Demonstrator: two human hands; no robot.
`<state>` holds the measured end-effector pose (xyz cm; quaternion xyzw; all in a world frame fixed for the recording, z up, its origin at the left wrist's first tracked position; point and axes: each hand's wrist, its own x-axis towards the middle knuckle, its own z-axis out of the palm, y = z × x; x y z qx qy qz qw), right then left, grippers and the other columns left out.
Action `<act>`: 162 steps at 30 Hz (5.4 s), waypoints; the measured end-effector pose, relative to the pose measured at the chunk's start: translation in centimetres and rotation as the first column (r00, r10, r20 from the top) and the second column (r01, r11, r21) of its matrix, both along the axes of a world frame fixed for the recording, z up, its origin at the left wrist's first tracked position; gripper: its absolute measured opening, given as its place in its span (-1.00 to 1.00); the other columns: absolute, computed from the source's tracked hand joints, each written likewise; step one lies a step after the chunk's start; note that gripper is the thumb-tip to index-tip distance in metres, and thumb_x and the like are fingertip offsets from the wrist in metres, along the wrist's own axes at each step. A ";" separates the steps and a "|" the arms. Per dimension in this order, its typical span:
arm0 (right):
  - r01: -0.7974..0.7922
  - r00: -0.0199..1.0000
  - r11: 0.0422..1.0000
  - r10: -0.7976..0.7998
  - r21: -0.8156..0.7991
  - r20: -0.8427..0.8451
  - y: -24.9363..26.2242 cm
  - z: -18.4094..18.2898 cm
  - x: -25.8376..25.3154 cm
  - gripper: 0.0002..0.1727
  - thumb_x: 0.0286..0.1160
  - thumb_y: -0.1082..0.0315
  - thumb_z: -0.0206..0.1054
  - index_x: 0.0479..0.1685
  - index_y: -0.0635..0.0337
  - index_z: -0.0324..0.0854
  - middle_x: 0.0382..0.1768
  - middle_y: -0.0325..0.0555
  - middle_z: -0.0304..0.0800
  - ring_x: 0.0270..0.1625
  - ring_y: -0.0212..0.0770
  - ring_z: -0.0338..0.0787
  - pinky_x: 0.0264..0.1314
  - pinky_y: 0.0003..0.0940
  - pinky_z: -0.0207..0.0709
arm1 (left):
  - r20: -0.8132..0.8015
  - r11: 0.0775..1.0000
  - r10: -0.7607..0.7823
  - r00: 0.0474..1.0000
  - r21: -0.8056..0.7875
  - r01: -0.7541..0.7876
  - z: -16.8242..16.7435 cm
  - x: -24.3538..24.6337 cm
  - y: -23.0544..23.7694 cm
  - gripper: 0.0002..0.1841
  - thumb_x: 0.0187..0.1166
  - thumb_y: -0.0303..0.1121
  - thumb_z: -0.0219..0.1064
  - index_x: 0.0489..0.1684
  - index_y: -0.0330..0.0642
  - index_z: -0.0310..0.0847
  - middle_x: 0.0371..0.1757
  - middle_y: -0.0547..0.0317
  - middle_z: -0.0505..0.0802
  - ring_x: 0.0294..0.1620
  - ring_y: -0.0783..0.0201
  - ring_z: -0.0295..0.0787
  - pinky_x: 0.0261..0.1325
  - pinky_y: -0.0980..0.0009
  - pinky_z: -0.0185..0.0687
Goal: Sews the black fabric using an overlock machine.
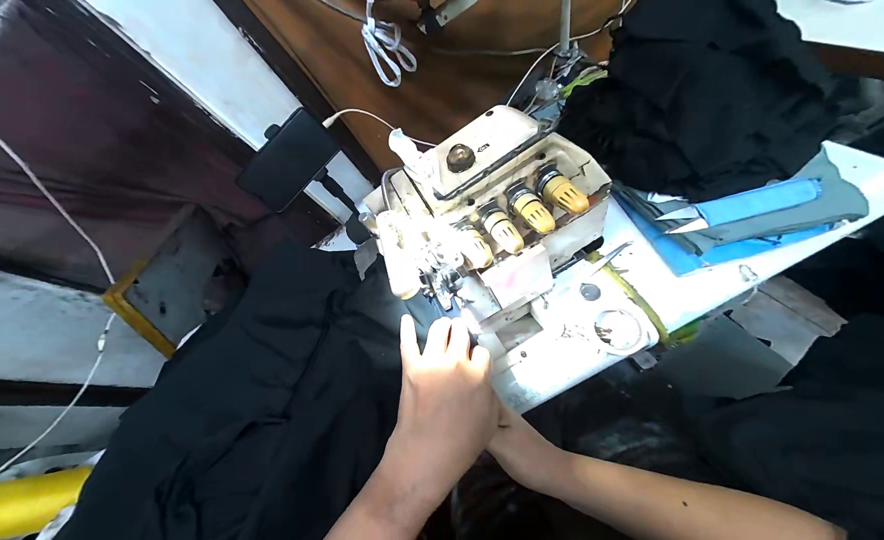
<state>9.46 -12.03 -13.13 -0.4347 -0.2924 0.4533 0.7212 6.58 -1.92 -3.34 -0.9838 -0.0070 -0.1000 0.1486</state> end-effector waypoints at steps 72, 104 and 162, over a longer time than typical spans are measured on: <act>0.041 0.407 0.970 -0.234 0.238 0.883 -2.0 4.3 6.4 -0.64 0.73 0.23 0.16 -0.35 0.29 0.69 -0.52 -0.16 0.63 -0.34 -0.42 0.58 -0.02 -0.48 0.41 | -0.056 0.940 -0.206 0.977 -0.290 0.181 10.6 -9.9 9.0 -0.66 0.35 -0.27 0.07 -0.39 -0.03 0.88 -0.44 0.39 0.77 -0.37 0.55 0.68 -0.31 0.57 0.58; 0.064 0.426 0.953 -0.293 0.295 0.856 -1.6 3.6 6.1 -0.63 0.74 0.26 0.13 -0.26 0.34 0.75 -0.34 -0.01 0.78 -0.17 -0.33 0.72 0.00 -0.50 0.53 | -0.096 0.974 -0.095 0.991 -0.214 0.073 9.5 -10.8 9.3 -0.66 0.49 -0.21 0.11 -0.35 -0.09 0.86 -0.45 0.26 0.80 -0.42 0.29 0.78 -0.37 0.25 0.70; 0.127 0.285 0.814 -0.577 0.567 0.765 4.1 5.9 8.0 -0.73 0.64 0.27 0.24 -0.18 0.17 0.85 0.05 0.05 0.85 0.21 -0.17 0.77 0.31 -0.32 0.56 | 0.245 0.454 -0.452 0.858 -0.765 0.457 15.6 -8.9 9.6 -0.63 0.66 -0.12 0.28 -0.64 0.06 0.39 -0.37 0.46 0.79 0.07 0.38 0.82 0.50 0.20 0.61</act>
